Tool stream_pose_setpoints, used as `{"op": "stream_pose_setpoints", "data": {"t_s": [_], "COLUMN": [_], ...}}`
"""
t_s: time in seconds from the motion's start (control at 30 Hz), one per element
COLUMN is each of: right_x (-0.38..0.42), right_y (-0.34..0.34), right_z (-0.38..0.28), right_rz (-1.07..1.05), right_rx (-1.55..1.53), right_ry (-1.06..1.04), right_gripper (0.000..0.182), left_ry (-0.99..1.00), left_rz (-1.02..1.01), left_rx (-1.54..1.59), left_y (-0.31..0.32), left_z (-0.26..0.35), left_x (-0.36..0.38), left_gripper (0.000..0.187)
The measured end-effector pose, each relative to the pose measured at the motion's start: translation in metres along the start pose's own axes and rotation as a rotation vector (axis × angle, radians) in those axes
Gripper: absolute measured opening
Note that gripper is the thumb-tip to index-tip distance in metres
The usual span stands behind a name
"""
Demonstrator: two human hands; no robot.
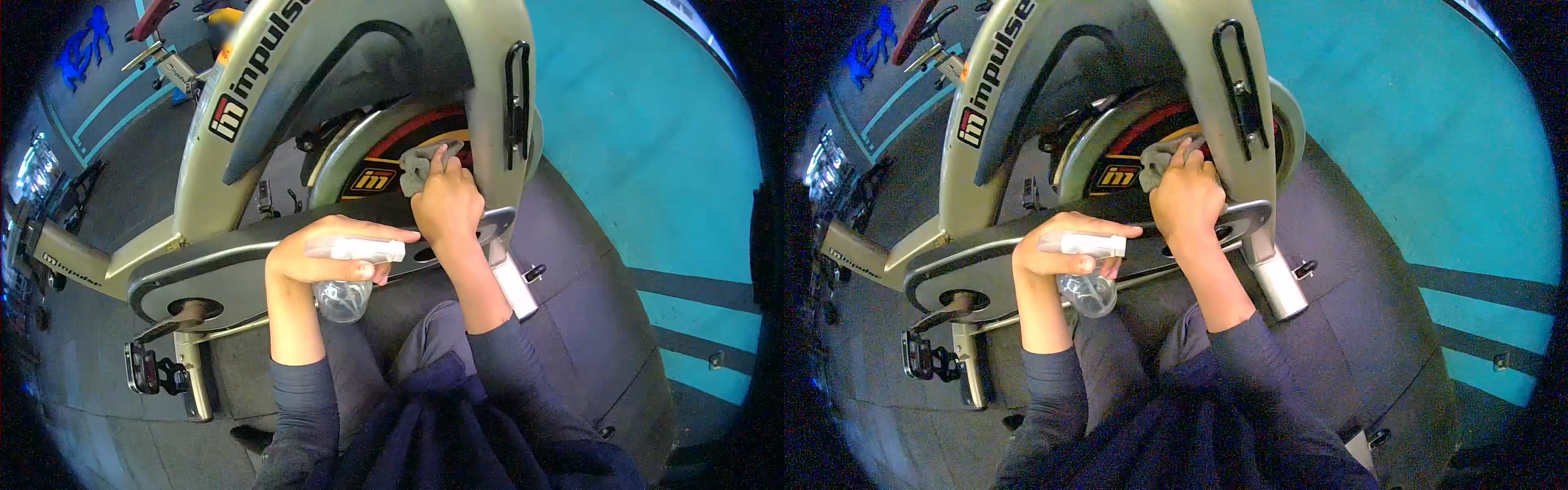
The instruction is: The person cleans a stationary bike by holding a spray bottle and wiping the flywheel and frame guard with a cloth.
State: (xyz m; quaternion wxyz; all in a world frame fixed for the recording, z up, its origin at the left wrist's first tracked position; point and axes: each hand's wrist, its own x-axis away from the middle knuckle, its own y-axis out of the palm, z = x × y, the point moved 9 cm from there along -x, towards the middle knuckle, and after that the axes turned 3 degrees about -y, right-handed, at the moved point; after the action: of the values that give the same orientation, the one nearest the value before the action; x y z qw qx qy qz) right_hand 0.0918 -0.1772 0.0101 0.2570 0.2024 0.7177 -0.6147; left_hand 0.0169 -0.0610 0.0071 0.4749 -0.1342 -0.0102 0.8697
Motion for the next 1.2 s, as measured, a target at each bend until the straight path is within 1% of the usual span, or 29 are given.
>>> {"op": "stream_pose_setpoints", "data": {"t_s": [0.07,0.13,0.17,0.2,0.27,0.3,0.37,0.4,0.47,0.6,0.63,0.77,0.8,0.87,0.9,1.03,1.1,1.13,1.2], "right_x": [0.001,0.005,0.008,0.010,0.013,0.014,0.013,0.012,0.010,0.007,0.004,-0.002,-0.004,-0.008,-0.011,-0.011,-0.006,-0.001,0.007], "right_y": [0.000,0.000,-0.004,-0.004,-0.004,-0.003,-0.008,-0.009,-0.008,-0.005,0.000,0.002,0.001,0.003,0.010,0.007,0.002,0.001,0.008], "right_z": [-0.003,-0.012,-0.021,-0.027,-0.041,-0.042,-0.041,-0.042,-0.032,-0.023,-0.020,-0.009,-0.008,-0.001,0.005,0.006,-0.007,-0.019,-0.047], "right_rz": [-0.030,-0.055,-0.040,-0.071,-0.146,-0.144,-0.081,-0.082,-0.133,-0.049,-0.069,-0.023,-0.024,-0.091,-0.089,-0.063,-0.110,-0.114,-0.051], "right_rx": [0.017,-0.012,0.009,0.033,-0.001,-0.004,-0.069,-0.076,-0.195,-0.124,-0.079,-0.178,-0.178,-0.164,-0.183,-0.152,-0.150,-0.138,0.007], "right_ry": [-0.002,-0.105,-0.156,-0.179,-0.208,-0.208,-0.156,-0.159,-0.092,-0.048,-0.041,0.034,0.031,0.098,0.126,0.153,0.050,-0.005,-0.165], "right_gripper": [0.060,0.061,0.063,0.063,0.062,0.062,0.062,0.062,0.063,0.063,0.065,0.065,0.065,0.073,0.076,0.076,0.078,0.074,0.068], "left_ry": [0.002,0.005,0.004,0.005,0.017,0.015,0.020,0.015,0.032,0.009,0.002,0.006,0.007,-0.010,-0.015,-0.057,-0.022,-0.019,-0.033], "left_rz": [-0.022,-0.026,-0.028,-0.035,0.040,0.041,-0.020,-0.015,-0.023,-0.009,-0.003,-0.028,-0.026,-0.008,-0.023,-0.009,-0.031,-0.035,-0.014], "left_rx": [-0.003,0.008,0.019,0.023,-0.023,-0.026,-0.012,-0.014,-0.035,-0.016,-0.027,-0.058,-0.057,0.021,0.009,0.043,0.041,0.043,0.073], "left_y": [0.002,0.002,0.003,0.005,0.000,-0.001,0.001,0.000,0.001,0.001,0.002,0.003,0.003,0.002,0.002,0.002,0.001,0.002,0.001], "left_z": [0.000,0.000,-0.001,-0.001,0.000,0.000,-0.001,0.000,0.001,-0.001,0.001,0.001,0.000,-0.002,-0.003,-0.002,-0.003,-0.002,-0.004], "left_x": [-0.001,-0.001,-0.002,-0.003,-0.003,-0.003,-0.001,0.000,-0.001,0.000,0.000,-0.002,-0.001,0.000,0.001,0.001,0.000,0.000,0.000], "left_gripper": [0.056,0.056,0.055,0.055,0.063,0.063,0.055,0.055,0.055,0.055,0.055,0.055,0.055,0.056,0.056,0.055,0.054,0.054,0.054]}}
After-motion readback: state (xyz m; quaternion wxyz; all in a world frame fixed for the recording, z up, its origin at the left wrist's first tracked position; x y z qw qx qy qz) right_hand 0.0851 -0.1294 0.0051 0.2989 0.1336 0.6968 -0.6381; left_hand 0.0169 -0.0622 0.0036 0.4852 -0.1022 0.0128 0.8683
